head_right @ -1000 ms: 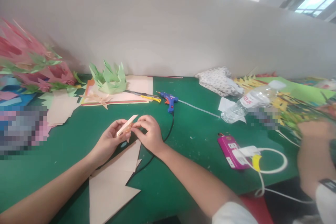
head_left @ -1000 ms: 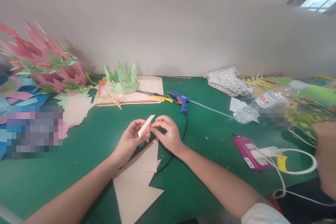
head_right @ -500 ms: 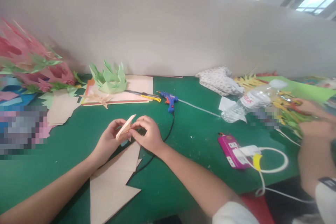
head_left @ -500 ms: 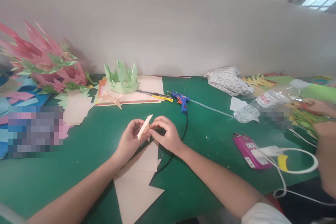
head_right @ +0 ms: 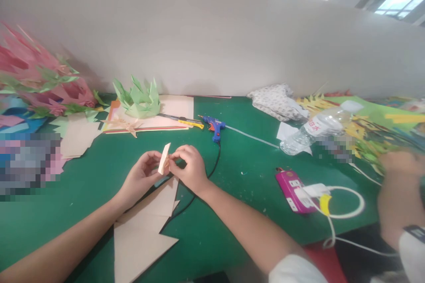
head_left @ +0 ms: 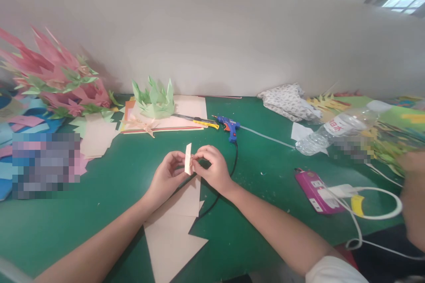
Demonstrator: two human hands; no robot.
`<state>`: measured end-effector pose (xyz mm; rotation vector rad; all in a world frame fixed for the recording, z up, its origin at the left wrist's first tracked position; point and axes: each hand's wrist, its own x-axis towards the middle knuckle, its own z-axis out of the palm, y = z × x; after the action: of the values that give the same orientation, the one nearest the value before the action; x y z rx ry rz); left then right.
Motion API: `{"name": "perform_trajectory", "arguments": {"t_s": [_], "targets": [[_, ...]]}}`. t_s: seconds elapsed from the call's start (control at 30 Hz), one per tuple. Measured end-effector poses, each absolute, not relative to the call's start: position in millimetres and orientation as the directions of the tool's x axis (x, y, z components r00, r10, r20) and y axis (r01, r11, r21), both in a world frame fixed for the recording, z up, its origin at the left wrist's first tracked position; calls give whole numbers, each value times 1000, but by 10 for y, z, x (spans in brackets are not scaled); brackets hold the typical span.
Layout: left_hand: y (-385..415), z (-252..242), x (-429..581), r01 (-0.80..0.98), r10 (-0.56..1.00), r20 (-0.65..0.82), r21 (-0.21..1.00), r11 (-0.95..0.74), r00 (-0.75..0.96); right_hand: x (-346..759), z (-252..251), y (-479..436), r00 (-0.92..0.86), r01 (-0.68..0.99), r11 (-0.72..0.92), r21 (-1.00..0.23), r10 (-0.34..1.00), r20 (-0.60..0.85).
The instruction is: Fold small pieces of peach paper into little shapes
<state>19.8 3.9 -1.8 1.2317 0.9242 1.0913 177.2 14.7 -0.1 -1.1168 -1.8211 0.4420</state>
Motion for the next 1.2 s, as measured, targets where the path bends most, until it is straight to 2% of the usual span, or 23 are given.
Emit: {"name": "perform_trajectory", "arguments": {"t_s": [0.33, 0.53, 0.8, 0.97, 1.2], "targets": [[42, -31, 207, -152, 970, 7, 988, 31, 245, 1773, 12, 146, -202, 600, 541, -589, 815, 542], [61, -27, 191, -156, 972, -49, 984, 86, 228, 1770, 27, 140, -232, 599, 557, -575, 808, 542], [63, -48, 180, -134, 964, -32, 988, 70, 266, 1781, -6, 139, -253, 627, 541, -561, 822, 511], [65, -23, 156, -185, 953, -12, 980, 71, 301, 1806, -14, 157, -221, 641, 525, -559, 824, 521], [74, 85, 110, -131, 963, -127, 978, 160, 236, 1824, -12, 168, -262, 657, 556, -510, 802, 537]]}}
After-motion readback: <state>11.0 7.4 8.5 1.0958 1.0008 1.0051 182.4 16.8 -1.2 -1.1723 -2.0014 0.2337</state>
